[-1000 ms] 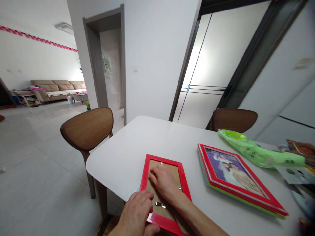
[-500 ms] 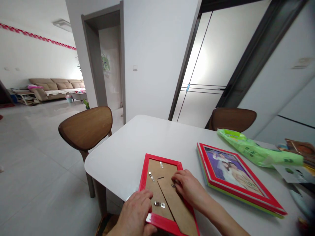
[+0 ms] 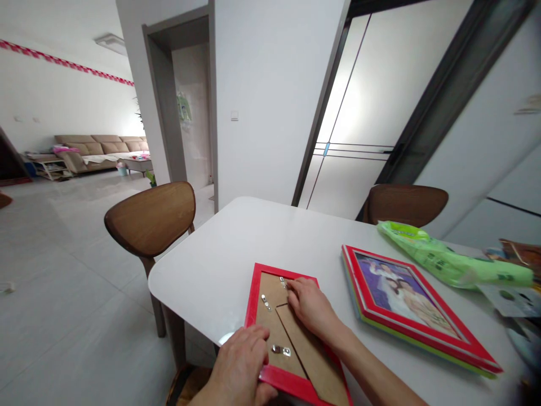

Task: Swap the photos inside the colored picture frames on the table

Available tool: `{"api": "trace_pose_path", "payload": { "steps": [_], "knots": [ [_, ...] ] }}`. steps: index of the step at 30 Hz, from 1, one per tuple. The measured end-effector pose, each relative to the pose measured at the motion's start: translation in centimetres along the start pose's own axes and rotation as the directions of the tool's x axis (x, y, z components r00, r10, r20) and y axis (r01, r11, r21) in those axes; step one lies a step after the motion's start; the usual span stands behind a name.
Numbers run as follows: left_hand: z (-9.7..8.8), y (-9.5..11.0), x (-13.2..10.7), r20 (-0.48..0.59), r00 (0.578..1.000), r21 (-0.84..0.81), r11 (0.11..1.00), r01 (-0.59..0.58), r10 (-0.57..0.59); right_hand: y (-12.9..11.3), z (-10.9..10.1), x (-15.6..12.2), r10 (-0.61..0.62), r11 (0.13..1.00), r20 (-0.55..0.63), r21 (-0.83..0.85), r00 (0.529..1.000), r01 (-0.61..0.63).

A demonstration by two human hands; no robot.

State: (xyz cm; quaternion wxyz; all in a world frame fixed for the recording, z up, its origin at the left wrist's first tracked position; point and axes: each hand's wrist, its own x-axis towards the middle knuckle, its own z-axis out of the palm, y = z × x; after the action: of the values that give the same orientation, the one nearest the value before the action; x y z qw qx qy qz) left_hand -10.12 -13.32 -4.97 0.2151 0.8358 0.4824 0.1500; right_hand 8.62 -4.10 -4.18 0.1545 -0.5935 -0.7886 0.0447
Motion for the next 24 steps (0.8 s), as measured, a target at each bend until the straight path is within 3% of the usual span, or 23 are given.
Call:
{"api": "trace_pose_path", "payload": {
  "steps": [4,8,13,17,20,24],
  "knots": [
    [0.4,0.3,0.5,-0.015,1.000,-0.013,1.000,-0.007,0.007,-0.6,1.5,1.9,0.078,0.997,-0.056,-0.009,0.995,-0.079],
    [0.4,0.1,0.7,-0.028,0.999,-0.020,0.999,-0.036,0.036,-0.9,1.5,2.0,0.079,0.997,-0.059,0.006,0.995,-0.079],
    [0.3,0.1,0.7,-0.024,0.999,-0.036,0.999,-0.028,0.027,-1.6,-0.5,-0.8,0.040,0.998,-0.038,0.040,0.998,-0.038],
    [0.2,0.3,0.6,-0.050,0.998,-0.069,0.997,-0.030,0.027,-1.5,-1.6,-4.0,0.043,0.996,0.099,0.069,0.994,-0.050],
    [-0.2,0.6,0.6,-0.075,0.997,-0.179,0.984,-0.005,-0.008,-1.2,-1.7,-4.8,0.063,0.989,0.115,0.122,0.991,-0.078],
    [-1.3,1.1,1.6,-0.241,0.960,-0.449,0.893,0.022,-0.145,-1.6,-3.1,-4.0,0.098,0.986,0.088,0.128,0.991,-0.109]
  ]
}}
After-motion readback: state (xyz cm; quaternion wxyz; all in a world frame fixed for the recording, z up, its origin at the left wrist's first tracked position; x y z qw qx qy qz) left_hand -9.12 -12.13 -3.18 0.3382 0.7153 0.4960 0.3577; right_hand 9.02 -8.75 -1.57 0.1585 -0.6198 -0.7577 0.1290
